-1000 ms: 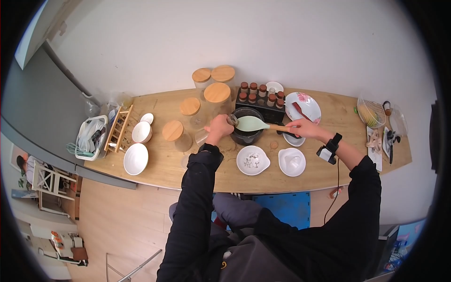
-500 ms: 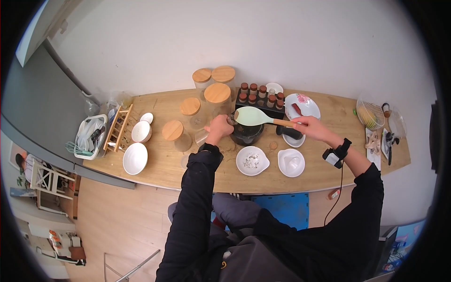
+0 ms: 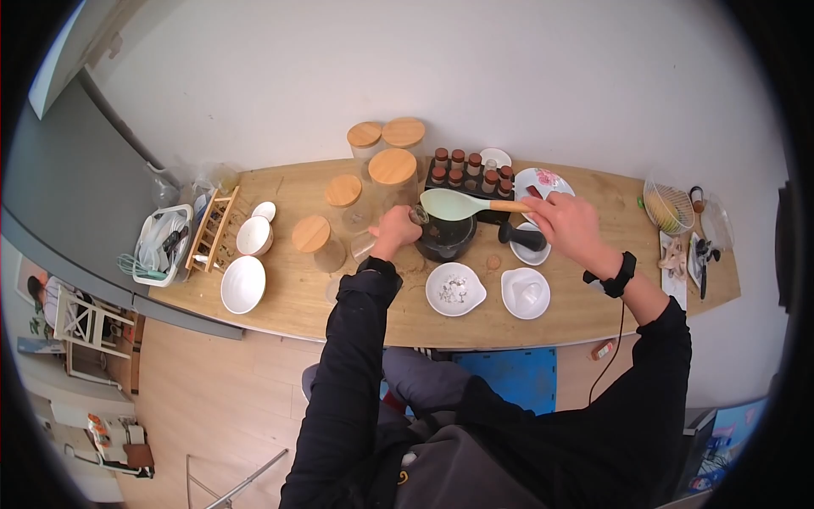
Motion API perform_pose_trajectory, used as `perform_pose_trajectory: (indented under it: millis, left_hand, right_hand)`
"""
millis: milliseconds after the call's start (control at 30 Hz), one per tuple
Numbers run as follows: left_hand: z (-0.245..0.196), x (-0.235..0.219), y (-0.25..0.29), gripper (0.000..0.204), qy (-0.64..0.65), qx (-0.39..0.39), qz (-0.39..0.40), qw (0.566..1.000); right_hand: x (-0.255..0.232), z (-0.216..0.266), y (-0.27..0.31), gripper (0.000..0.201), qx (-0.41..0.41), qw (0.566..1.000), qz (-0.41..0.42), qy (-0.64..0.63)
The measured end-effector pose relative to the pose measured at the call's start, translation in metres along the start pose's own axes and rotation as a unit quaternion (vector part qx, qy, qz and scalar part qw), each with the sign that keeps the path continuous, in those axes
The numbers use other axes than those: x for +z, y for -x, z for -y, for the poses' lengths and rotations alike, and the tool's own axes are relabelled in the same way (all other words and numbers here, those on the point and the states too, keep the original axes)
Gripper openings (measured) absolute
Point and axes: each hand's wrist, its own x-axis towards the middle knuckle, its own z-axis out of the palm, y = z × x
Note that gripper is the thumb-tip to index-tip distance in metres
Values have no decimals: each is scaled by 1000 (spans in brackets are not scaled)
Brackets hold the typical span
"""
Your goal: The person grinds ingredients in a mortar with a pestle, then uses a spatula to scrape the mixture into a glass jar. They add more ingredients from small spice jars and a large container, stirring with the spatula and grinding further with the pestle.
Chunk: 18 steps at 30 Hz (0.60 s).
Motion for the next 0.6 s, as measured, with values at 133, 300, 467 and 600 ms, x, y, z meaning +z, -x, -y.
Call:
perform_pose_trajectory:
  millis: [133,300,467,600]
  left_hand:
    - [-1,-1,1,39,2,5,3,1000]
    - [-3,-3,4,37,4,9,0,1000]
    - [0,-1,2,32,-3,17,2,1000]
    - [0,-2,3,30,10,20,-10,1000]
  right_hand:
    - [4,-10,-3,18,35,996,83,-13]
    - [24,-9,-13,13,-9,993,120,10]
    - [30,3,-41,9,-36,975,203,86]
    - [31,-2,-62,12,-17,948,311,71]
